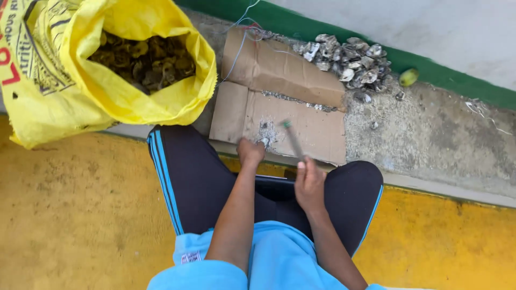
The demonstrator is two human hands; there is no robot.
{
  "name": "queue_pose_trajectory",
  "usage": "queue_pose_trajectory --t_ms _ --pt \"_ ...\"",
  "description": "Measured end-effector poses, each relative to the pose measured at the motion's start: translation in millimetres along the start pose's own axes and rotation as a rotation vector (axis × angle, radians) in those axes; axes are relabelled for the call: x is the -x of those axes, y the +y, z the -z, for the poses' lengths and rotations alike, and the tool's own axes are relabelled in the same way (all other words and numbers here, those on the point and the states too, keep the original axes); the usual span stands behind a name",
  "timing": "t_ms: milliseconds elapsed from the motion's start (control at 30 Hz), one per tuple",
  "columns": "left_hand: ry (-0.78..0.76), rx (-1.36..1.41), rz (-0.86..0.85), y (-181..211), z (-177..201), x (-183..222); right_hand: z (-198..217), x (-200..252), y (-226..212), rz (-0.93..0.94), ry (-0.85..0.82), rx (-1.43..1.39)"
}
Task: The person is sitting on the floor using a small metal tool to pry open shells on a piece of cardboard.
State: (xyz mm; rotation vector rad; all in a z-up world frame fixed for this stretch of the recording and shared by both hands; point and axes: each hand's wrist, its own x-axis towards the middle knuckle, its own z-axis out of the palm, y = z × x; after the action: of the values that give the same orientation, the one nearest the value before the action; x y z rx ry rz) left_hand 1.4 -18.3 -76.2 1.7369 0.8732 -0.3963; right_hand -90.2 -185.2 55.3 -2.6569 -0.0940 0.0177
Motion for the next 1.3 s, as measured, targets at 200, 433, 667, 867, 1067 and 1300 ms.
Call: queue_pose_trajectory --t_ms 200,433,667,867,1067,1300 --pt "0.117 0.001 -0.112 -2.2 1.6 11.7 -25.8 9.0 30.4 0.087 0.017 0.066" --pt "0.056 -0.010 -0.071 -7.8 -2.0 10.7 -2.5 5.1 3.3 0.080 0.373 -0.175" --pt "0.100 0.031 -0.131 -10.0 2.5 17.3 15.7 0.3 -9.7 0.006 0.123 -0.189" --pt "-0.017 0.196 -0.027 21.9 27.3 40.4 15.4 -2.3 -9.3 -0.223 -0.014 -0.308" --pt "0.064 0.105 -0.214 14.4 21.5 25.4 -2.6 -8.5 42.2 -0.299 -0.056 -0.467" --pt "-0.007 0.014 -0.447 26.8 32.8 41.1 62.5 -19.2 105.6 -0.463 -0.022 -0.773"
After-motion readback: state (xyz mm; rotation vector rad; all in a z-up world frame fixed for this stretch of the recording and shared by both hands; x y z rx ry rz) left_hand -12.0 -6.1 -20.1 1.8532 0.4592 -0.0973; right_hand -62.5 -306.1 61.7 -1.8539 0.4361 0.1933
